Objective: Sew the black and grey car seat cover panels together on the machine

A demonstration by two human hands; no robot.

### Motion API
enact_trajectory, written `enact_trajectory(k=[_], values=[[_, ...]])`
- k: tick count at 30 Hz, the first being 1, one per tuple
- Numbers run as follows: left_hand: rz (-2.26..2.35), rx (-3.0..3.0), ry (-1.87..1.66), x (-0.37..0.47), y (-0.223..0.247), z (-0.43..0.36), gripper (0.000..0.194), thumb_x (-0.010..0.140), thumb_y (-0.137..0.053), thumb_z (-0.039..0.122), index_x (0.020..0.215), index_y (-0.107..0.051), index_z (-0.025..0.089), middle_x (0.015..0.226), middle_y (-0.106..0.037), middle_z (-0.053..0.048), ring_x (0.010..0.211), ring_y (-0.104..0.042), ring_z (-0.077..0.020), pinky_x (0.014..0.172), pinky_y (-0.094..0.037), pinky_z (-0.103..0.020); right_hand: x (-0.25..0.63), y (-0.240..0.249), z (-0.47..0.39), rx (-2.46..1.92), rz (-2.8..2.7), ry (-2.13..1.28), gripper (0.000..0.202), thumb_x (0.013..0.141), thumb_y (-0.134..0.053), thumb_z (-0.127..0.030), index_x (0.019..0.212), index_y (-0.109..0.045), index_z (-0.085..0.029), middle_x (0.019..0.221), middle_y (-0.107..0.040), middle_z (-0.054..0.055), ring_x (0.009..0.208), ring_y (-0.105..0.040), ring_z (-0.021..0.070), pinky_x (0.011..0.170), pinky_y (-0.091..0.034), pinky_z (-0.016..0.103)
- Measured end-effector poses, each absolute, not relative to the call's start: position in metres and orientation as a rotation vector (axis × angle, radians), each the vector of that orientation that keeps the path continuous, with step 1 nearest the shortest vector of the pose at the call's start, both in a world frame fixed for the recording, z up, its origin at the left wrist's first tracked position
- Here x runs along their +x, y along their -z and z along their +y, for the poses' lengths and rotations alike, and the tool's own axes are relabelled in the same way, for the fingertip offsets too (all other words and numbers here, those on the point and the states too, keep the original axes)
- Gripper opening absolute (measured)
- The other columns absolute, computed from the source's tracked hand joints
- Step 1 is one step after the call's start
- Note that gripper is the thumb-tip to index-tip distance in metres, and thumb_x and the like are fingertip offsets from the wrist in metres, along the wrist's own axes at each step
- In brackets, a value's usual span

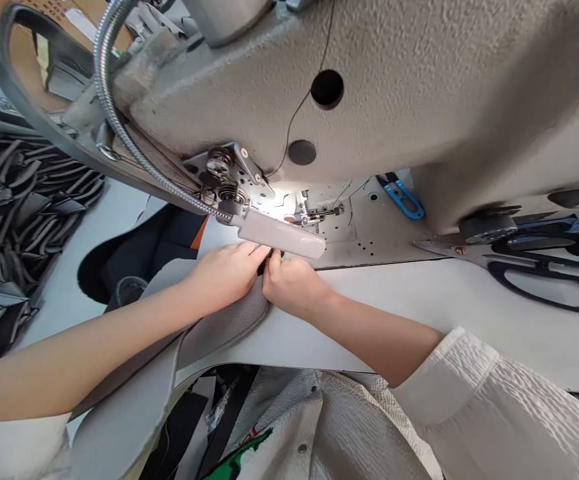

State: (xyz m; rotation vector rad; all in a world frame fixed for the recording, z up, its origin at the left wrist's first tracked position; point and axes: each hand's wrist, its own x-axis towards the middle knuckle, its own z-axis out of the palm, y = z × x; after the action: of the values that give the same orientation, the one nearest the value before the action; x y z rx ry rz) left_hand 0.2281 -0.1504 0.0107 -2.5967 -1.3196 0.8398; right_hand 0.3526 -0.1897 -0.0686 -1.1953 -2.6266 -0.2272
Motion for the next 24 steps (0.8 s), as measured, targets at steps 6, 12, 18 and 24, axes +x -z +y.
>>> enact_trajectory(k=[6, 12, 18, 24], values=[[-1.330, -2.561, -1.018, 0.244, -0.010, -0.147, 0.041, 0.085, -0.036, 0.010, 0.123, -0.049, 0.008, 0.092, -0.065, -0.017, 0.082, -0.065, -0.0278, 0.067, -0.052, -0.034, 0.354, 0.064, -0.192, -1.201, -2.646, 0.178, 0.047, 0.083, -0.030, 0.002, 0.124, -0.052, 0.008, 0.120, -0.053, 0.035, 0.061, -0.059, 0.0195, 0.047, -0.035, 0.032], [-1.537, -2.780, -0.949, 0.249, -0.022, -0.128, 0.037, 0.085, -0.037, 0.017, 0.116, -0.057, 0.019, 0.110, -0.064, -0.011, 0.102, -0.061, -0.0246, 0.084, -0.049, -0.033, 0.355, 0.063, -0.192, -1.241, -2.640, 0.094, 0.045, 0.085, -0.029, 0.001, 0.121, -0.055, 0.006, 0.119, -0.055, 0.034, 0.064, -0.059, 0.0204, 0.050, -0.037, 0.032], [-1.585, -2.695, -0.902, 0.241, -0.015, -0.124, 0.040, 0.088, -0.034, 0.022, 0.122, -0.055, 0.023, 0.117, -0.062, -0.009, 0.101, -0.061, -0.0247, 0.083, -0.049, -0.033, 0.355, 0.072, -0.186, -1.289, -2.541, 0.222, 0.047, 0.085, -0.027, 0.002, 0.125, -0.047, 0.011, 0.113, -0.058, 0.032, 0.067, -0.058, 0.0221, 0.055, -0.039, 0.035], [-1.524, -2.727, -0.681, 0.238, -0.003, -0.128, 0.039, 0.084, -0.036, 0.016, 0.116, -0.058, 0.019, 0.108, -0.064, -0.011, 0.099, -0.062, -0.0269, 0.077, -0.049, -0.034, 0.369, 0.067, -0.177, -1.212, -2.553, -0.127, 0.038, 0.087, -0.041, -0.015, 0.120, -0.053, -0.001, 0.120, -0.054, 0.026, 0.080, -0.057, 0.0228, 0.067, -0.043, 0.034]])
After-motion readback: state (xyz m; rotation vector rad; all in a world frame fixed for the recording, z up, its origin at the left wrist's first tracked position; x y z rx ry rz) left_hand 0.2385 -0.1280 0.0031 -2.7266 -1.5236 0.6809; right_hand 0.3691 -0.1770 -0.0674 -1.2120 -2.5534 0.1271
